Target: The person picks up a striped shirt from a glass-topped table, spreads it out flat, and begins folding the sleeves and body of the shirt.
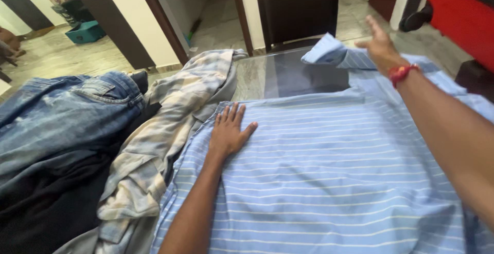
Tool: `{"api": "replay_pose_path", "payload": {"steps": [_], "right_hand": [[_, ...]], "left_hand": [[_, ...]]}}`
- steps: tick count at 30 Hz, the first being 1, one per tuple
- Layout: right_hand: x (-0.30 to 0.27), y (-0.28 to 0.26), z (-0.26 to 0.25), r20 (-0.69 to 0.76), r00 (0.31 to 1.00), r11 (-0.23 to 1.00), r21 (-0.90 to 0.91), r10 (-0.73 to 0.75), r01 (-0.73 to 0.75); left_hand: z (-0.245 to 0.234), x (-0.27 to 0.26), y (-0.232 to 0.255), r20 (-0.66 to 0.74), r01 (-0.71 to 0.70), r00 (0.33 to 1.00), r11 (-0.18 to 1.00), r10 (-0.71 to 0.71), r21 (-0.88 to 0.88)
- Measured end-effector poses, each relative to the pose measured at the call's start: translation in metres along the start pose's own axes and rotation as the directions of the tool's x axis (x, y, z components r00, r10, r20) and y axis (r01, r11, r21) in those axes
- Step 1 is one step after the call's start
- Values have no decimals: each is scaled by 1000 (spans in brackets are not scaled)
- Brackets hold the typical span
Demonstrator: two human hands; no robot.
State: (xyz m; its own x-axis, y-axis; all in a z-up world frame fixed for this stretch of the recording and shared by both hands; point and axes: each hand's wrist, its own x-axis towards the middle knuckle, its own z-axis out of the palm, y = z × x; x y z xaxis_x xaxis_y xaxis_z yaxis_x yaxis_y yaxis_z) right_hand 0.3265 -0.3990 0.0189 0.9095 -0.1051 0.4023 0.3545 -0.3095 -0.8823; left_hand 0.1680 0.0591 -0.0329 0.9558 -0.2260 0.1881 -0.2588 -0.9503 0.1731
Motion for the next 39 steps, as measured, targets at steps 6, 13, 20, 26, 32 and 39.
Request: {"api": "replay_pose_path", "payload": {"steps": [6,13,20,26,32,39], "right_hand": [[-91,-46,-27,147,989,820,-566,8,78],[-180,-54,-69,92,961,491,-870,260,-49],[-193,1,-131,239,924,376,-919,298,116],[-170,28,-157,344,916,437,-870,206,229],[-152,43,-162,317,908,420,-889,273,184],[-153,-2,-131,386,923,-212,-901,11,379]], "left_hand": [[7,0,-4,-31,-16,999,1000,16,5],[6,5,-6,10,2,1000,1000,-2,4],[6,6,-10,29,-23,999,1000,24,-14],[5,8,-10,60,-12,998,1000,13,-18],[11,11,-13,37,-15,999,1000,16,-19],[13,15,-5,-81,-23,996,995,31,100]]}}
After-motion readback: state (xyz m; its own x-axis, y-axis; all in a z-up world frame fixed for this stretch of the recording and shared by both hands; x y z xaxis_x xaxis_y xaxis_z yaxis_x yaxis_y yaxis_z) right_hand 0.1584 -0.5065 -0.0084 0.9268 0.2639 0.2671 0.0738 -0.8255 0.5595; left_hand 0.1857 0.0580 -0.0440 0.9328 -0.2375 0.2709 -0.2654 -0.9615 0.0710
